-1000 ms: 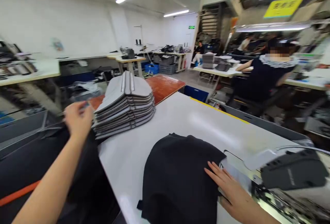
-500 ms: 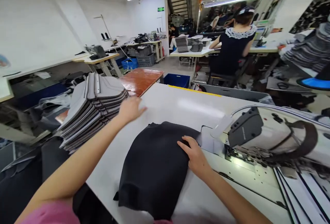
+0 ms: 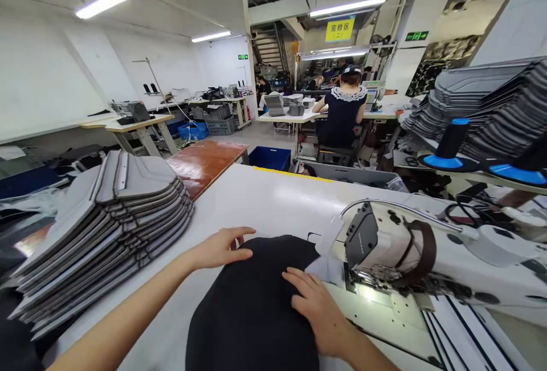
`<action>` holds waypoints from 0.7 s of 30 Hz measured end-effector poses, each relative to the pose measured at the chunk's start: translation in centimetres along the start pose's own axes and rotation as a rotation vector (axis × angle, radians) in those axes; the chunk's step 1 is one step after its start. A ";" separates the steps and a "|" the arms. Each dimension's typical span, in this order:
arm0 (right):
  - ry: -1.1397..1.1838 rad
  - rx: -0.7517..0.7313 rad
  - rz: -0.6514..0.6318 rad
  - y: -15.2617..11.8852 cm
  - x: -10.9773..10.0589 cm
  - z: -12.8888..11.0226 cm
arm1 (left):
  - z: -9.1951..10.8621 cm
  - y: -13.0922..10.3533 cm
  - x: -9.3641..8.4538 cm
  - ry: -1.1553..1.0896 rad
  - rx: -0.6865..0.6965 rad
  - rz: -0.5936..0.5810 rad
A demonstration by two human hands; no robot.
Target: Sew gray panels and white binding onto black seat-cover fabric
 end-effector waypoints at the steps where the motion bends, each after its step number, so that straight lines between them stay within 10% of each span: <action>1: -0.004 0.022 -0.048 0.2 0.4 0.1 | 0.3 -0.2 -2.3 0.126 -0.007 0.090; 5: -0.016 0.051 -0.130 1.6 0.8 0.5 | -0.1 -5.1 -14.8 0.897 -0.271 0.518; 8: -0.041 0.105 -0.090 2.9 0.6 0.8 | -4.8 -10.2 -20.0 1.178 -0.573 0.369; 13: 0.039 0.162 -0.001 4.5 0.7 1.0 | -12.0 -15.4 -20.6 1.017 -0.653 0.134; 21: 0.277 0.062 -0.094 4.4 2.5 4.9 | -8.9 -13.2 -20.7 1.054 -0.704 0.081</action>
Point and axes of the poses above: each hand's wrist, its own y-axis towards the middle knuckle, its own x-axis out of the palm, z = x × y, the point moved 7 cm from there along y, towards the middle knuckle, and after that the axes turned 14 degrees about x, right-handed, at the moved point
